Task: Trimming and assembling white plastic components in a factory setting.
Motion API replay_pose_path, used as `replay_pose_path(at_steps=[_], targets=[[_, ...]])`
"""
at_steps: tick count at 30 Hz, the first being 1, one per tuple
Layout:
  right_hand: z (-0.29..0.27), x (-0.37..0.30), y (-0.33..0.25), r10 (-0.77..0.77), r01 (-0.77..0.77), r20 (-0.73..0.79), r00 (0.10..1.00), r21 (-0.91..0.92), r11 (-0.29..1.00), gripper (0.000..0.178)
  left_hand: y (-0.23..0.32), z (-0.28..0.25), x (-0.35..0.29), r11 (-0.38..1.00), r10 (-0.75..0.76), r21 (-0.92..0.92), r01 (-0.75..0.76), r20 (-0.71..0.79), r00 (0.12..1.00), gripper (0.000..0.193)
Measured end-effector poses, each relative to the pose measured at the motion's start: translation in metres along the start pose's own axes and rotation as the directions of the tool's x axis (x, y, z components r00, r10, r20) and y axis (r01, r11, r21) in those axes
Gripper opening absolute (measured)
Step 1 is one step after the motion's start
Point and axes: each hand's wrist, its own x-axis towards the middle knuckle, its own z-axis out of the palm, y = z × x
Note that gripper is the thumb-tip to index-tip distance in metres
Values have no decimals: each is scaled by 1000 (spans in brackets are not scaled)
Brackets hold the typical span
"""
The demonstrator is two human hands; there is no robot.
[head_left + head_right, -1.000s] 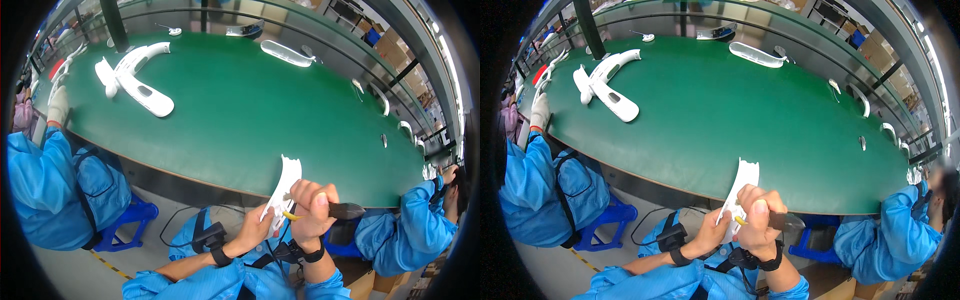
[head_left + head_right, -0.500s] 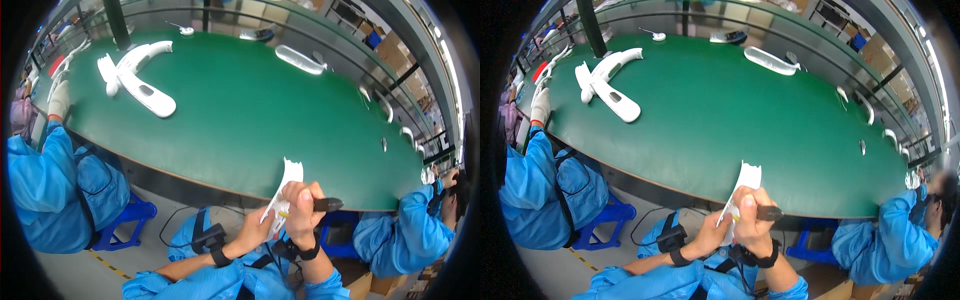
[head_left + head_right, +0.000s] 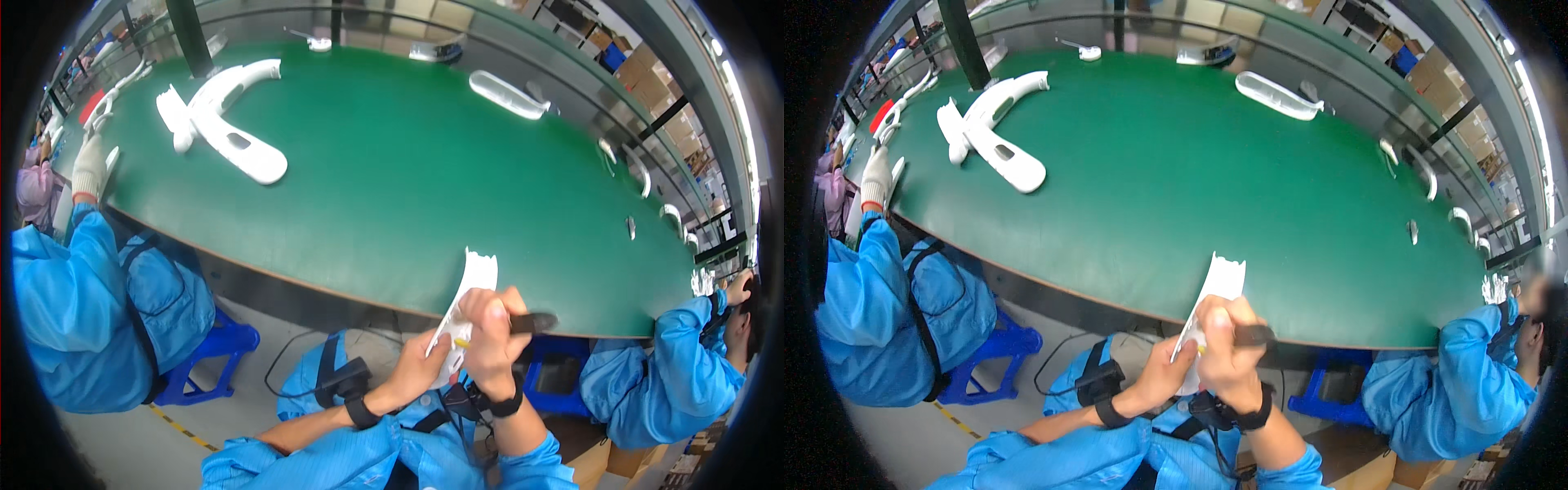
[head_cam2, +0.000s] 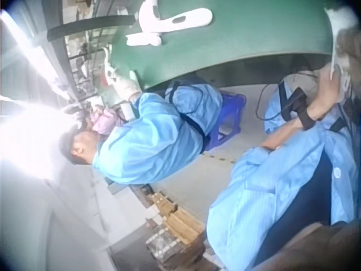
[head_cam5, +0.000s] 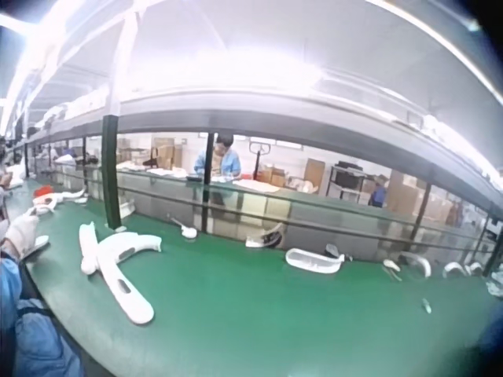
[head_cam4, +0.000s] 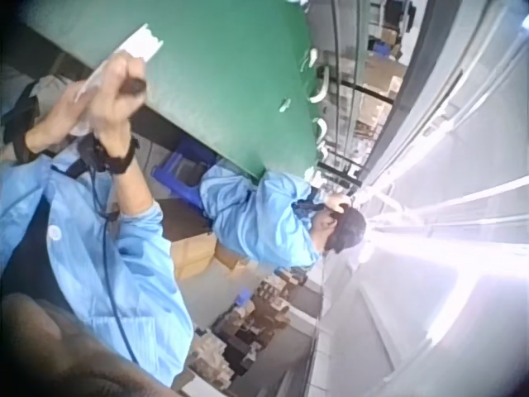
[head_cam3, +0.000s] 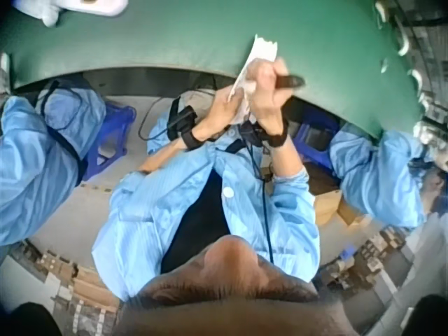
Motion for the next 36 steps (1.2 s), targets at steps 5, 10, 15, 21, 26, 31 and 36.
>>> replay_pose_path(at_steps=[5, 10, 15, 21, 26, 31, 36], targets=[[-2, 6, -15, -155, 138, 39, 987, 286, 948, 27, -1, -2, 6, 999, 14, 43, -15, 10, 1000, 26], [-3, -1, 0, 31, -27, -14, 999, 236, 971, 28, 5, 4, 4, 998, -19, 61, 19, -7, 1000, 28], [-34, -7, -55, 68, -23, -139, 988, 300, 954, 24, 5, 5, -3, 974, 9, -226, 15, 104, 995, 32], [-49, -37, -31, 309, -217, 79, 948, -550, 806, 17, 23, 25, -6, 867, 436, -249, -432, -41, 899, 48], [-88, -26, -34, 410, -370, 136, 902, -245, 896, 8, 32, 8, -11, 661, 614, 289, -692, 322, 721, 59], [-143, 20, -53, 543, -400, 473, 694, -373, 837, 11, 60, -33, -2, 904, -6, -314, 289, 667, 745, 78], [-126, 78, -57, 532, 179, 627, 569, -726, 664, 22, 75, -25, 3, 965, -197, 65, 254, 819, 539, 72]])
